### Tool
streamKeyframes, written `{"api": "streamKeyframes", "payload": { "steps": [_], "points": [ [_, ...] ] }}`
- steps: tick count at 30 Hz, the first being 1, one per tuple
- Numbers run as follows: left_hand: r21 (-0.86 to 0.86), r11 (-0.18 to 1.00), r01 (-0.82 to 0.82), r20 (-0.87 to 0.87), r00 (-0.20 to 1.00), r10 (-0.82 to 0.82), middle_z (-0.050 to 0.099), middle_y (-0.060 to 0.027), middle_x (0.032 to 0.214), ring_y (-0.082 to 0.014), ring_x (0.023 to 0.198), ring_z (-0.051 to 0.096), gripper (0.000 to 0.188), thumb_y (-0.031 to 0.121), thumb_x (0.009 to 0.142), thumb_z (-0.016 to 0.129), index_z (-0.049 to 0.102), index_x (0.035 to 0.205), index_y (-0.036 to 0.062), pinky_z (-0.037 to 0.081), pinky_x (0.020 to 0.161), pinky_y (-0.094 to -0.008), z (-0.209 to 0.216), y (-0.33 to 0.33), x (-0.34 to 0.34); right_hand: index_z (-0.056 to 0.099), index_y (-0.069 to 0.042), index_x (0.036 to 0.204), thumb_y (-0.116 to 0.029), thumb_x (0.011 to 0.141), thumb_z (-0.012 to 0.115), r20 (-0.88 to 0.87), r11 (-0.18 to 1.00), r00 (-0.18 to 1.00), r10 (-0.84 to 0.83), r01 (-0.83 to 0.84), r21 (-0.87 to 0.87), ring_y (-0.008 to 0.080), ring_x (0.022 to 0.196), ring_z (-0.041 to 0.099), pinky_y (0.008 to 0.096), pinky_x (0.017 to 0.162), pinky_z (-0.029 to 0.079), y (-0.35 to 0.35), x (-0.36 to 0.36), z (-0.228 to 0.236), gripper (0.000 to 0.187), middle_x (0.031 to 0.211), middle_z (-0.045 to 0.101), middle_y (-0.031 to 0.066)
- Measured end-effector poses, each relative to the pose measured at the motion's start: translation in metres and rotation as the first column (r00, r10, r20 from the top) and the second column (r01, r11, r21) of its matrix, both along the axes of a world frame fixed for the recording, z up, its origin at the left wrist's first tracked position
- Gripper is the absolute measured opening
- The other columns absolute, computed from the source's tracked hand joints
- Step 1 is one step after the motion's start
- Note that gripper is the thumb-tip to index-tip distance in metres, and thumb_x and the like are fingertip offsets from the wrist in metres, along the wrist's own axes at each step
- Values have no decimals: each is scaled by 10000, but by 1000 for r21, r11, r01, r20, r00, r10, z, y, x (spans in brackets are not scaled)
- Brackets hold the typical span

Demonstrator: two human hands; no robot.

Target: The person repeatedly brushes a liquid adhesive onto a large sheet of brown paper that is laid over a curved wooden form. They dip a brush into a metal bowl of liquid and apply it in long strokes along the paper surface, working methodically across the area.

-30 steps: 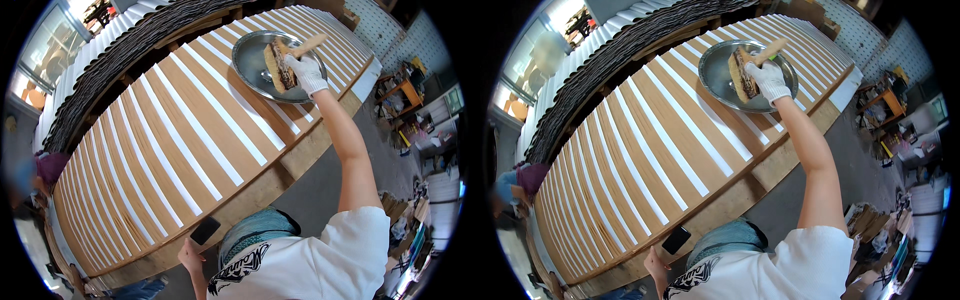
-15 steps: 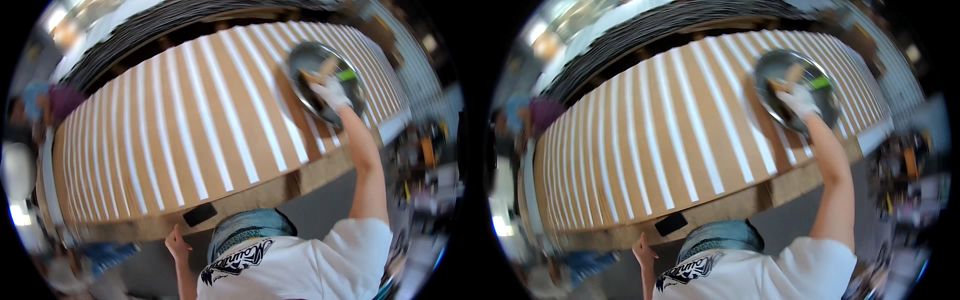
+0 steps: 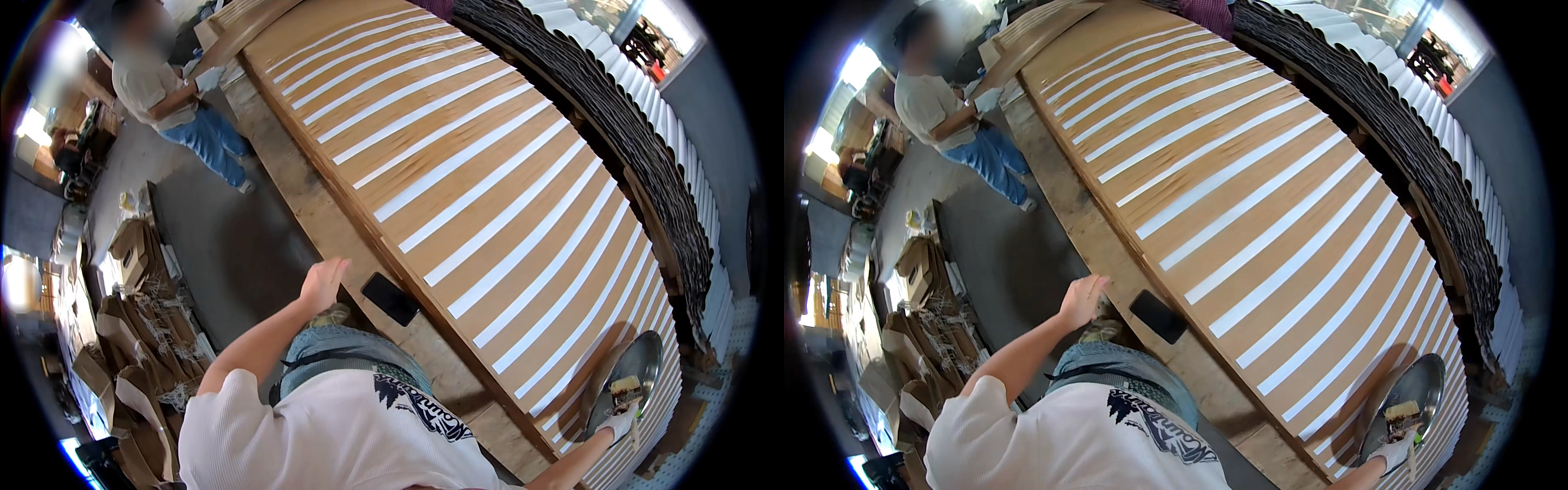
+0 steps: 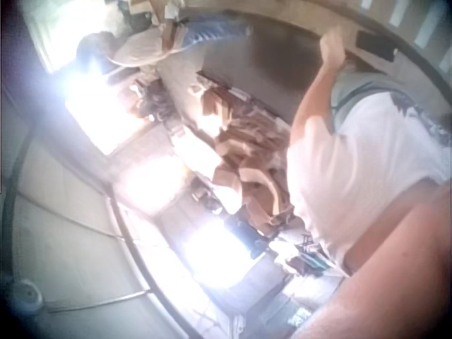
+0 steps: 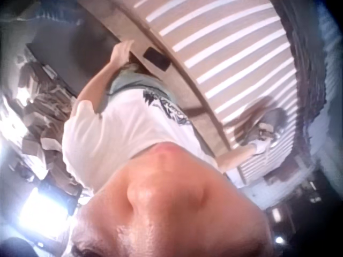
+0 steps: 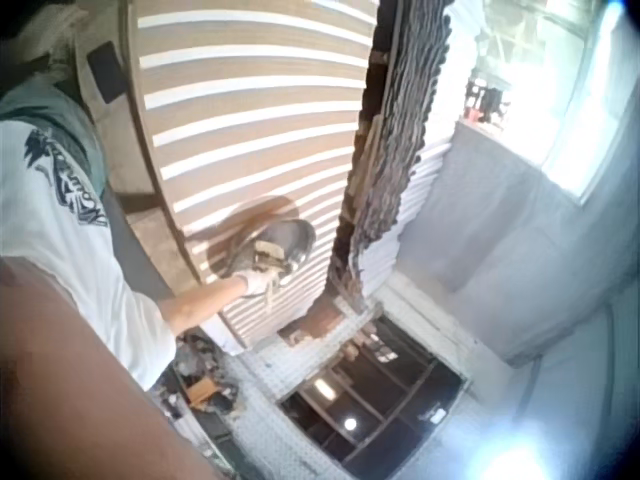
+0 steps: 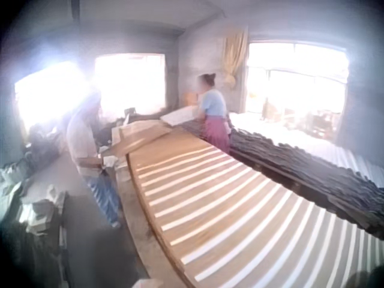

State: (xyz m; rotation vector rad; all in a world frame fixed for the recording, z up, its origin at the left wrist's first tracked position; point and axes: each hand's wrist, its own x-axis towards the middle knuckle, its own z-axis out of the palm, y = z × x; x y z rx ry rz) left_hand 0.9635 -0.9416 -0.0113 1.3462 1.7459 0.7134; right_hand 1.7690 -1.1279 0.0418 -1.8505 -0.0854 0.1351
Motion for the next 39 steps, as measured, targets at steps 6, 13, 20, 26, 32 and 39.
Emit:
{"api": "streamKeyframes", "payload": {
  "steps": [6, 13, 20, 26, 32, 39],
  "points": [
    [194, 967, 164, -241, 964, -115, 617, -207, 919, -370, 823, 636, 140, 150, 984, 538, 592, 1039, 33, 511, 741, -439, -36, 57, -84, 525, -93, 1418, -507, 920, 646, -155, 958, 976, 153, -108, 266, 255, 1069, 541, 390, 861, 464, 121, -170, 65, 659, 1369, 523, 121],
    [315, 826, 468, -361, 864, -351, 615, -87, 1153, -313, 1093, 560, 350, 181, 879, 663, 652, 1227, 154, 449, 949, -441, -25, 188, -203, 637, -139, 1209, -378, 961, 640, -208, 855, 843, 496, -431, 290, 155, 706, 636, 290, 487, 462, 294, -361, 28, 345, 931, 689, -5],
    [391, 597, 701, -549, 698, -460, 587, -46, 1250, -288, 1189, 517, 475, 253, 814, 727, 652, 1282, 228, 325, 1105, -561, -17, 315, -278, 606, 46, 1258, -247, 908, 731, -82, 620, 619, 781, -754, 216, 152, 1048, 623, 325, 973, 473, 471, -616, 24, 473, 1148, 665, 72],
    [245, 443, 862, -642, 487, -593, 580, -45, 1302, -282, 1238, 495, 521, 249, 795, 709, 633, 1311, 227, 251, 1148, -624, -27, 380, -322, 592, 60, 1306, -188, 905, 718, -19, 474, 486, 874, -860, -188, 137, 1010, 636, 282, 888, 509, 617, -725, 14, 488, 1130, 687, 85],
    [178, 367, 913, -622, 393, -677, 544, -19, 1344, -285, 1256, 470, 678, 186, 690, 723, 606, 1353, 264, 275, 1140, -616, -39, 395, -331, 633, -10, 1246, -164, 850, 768, 192, 379, 363, 912, -567, -732, 283, 988, 692, 354, 884, 529, 715, -753, -34, 446, 1075, 721, 170],
    [108, 351, 930, -613, 340, -713, 526, 2, 1377, -251, 1309, 420, 705, 238, 648, 706, 627, 1346, 300, 278, 1136, -641, -51, 396, -333, 624, -29, 1067, -251, 828, 796, 291, 541, 494, 819, -497, -678, 359, 962, 676, 405, 836, 529, 865, -679, -66, 368, 1007, 712, 186]
  ]
}}
